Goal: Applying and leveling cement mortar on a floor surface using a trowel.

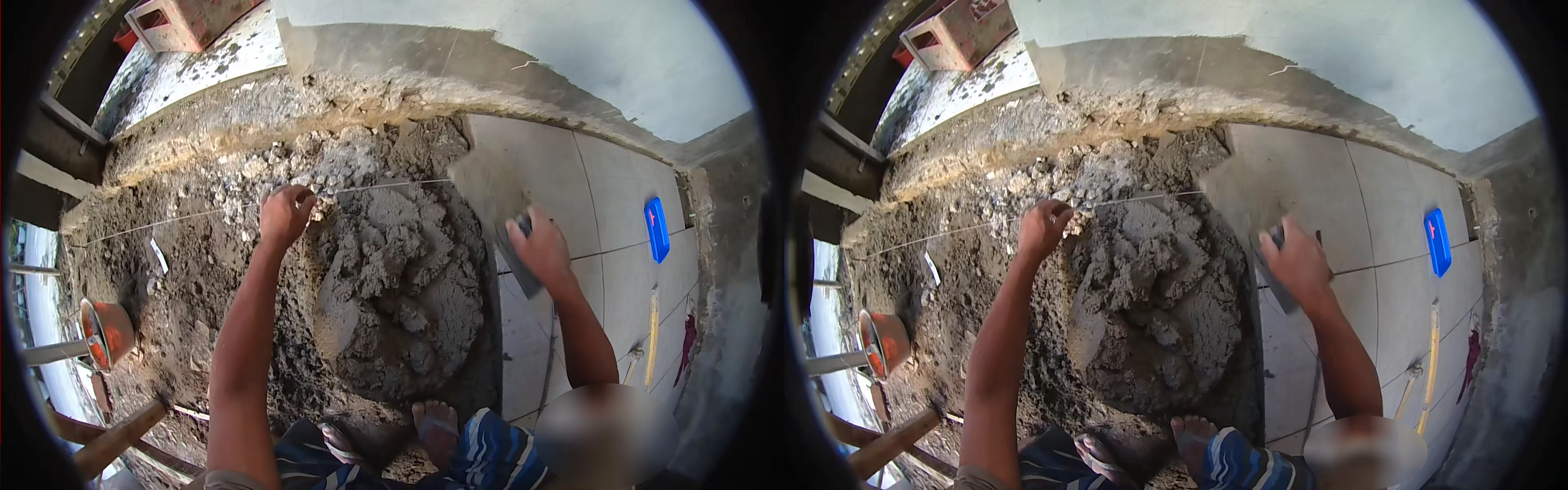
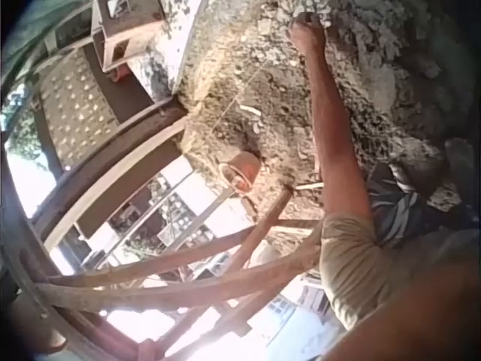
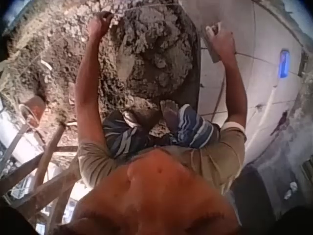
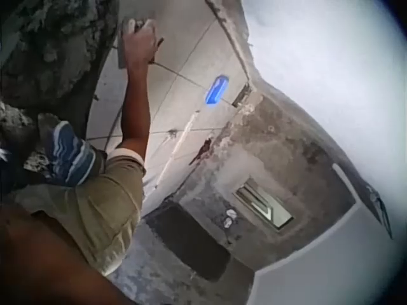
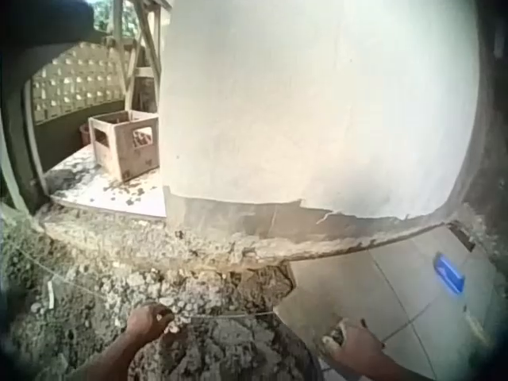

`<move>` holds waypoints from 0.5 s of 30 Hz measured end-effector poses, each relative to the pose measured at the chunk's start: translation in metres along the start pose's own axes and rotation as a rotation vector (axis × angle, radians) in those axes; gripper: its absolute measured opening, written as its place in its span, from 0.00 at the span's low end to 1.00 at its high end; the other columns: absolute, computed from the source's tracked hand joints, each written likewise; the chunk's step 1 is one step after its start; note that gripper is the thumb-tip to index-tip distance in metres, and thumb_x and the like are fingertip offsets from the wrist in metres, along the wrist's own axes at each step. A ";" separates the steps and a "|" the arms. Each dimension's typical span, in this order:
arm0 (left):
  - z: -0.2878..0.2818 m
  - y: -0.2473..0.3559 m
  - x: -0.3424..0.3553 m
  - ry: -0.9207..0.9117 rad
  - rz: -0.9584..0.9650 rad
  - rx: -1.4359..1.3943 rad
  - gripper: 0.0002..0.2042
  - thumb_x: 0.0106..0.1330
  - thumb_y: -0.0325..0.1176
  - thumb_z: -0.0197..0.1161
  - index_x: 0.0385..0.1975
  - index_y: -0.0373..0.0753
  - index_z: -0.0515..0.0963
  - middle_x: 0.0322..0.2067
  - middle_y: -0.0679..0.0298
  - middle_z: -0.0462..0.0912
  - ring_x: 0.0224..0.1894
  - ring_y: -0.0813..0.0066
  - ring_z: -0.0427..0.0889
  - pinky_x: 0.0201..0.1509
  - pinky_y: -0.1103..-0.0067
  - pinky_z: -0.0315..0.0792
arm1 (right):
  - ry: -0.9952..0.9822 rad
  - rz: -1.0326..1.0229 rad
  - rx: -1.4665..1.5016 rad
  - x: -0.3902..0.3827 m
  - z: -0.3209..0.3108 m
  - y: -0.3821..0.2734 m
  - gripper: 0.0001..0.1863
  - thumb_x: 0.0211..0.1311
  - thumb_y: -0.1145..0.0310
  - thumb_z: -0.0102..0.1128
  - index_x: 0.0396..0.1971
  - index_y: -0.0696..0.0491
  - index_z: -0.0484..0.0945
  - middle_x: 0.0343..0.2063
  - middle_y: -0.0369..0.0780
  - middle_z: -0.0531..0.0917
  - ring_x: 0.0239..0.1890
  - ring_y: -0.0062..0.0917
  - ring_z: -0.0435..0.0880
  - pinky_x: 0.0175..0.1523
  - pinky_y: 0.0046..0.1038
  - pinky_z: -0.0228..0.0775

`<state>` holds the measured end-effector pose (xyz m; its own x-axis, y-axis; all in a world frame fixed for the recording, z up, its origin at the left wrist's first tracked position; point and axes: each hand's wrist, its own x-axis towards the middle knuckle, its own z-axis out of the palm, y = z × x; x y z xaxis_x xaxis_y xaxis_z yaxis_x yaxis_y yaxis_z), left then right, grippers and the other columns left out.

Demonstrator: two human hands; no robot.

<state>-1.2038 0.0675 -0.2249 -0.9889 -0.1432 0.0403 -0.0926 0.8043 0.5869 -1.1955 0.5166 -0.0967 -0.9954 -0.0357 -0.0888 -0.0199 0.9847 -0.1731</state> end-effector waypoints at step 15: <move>-0.008 0.031 0.000 0.063 -0.027 0.104 0.11 0.68 0.42 0.60 0.41 0.45 0.86 0.41 0.60 0.86 0.50 0.58 0.82 0.71 0.56 0.58 | -0.344 -0.071 0.211 -0.083 0.063 -0.049 0.24 0.67 0.51 0.58 0.46 0.59 0.73 0.35 0.60 0.84 0.42 0.54 0.84 0.48 0.50 0.75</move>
<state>-1.2057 0.0874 -0.2005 -0.9768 -0.1992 0.0782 -0.1341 0.8546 0.5017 -1.1055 0.4611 -0.1424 -0.9022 -0.1924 -0.3859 -0.0323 0.9226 -0.3845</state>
